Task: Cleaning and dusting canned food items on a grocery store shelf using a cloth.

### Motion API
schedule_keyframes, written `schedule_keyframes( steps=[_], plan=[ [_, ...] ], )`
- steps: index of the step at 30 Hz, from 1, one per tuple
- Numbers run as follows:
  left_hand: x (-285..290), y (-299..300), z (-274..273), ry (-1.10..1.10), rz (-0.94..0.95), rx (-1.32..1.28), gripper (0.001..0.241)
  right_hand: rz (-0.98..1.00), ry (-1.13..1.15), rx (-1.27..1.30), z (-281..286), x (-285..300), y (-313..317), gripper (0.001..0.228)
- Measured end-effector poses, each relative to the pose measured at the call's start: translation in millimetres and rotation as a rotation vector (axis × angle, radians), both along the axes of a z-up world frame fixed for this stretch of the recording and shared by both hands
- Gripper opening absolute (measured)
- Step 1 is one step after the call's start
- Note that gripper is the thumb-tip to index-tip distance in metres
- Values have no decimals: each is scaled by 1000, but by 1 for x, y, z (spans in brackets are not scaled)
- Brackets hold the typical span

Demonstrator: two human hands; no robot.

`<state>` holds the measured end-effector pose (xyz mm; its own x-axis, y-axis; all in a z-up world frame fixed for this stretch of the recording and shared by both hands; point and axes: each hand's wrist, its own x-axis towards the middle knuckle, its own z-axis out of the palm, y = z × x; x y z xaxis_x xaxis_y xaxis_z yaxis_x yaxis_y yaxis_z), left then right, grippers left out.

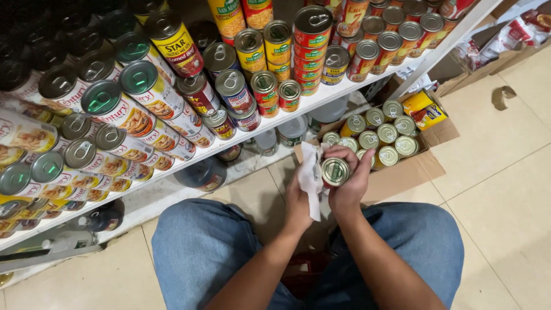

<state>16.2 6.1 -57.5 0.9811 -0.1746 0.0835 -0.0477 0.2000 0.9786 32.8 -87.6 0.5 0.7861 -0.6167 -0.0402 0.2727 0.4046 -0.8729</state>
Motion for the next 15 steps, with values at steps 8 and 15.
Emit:
schedule_keyframes(
  steps=[8,15],
  plan=[
    [17,20,55,-530,182,656,38,104,331,-474,-28,0,-34,96],
    [23,26,60,-641,208,860,38,115,211,-877,-6,-9,-14,81]
  ],
)
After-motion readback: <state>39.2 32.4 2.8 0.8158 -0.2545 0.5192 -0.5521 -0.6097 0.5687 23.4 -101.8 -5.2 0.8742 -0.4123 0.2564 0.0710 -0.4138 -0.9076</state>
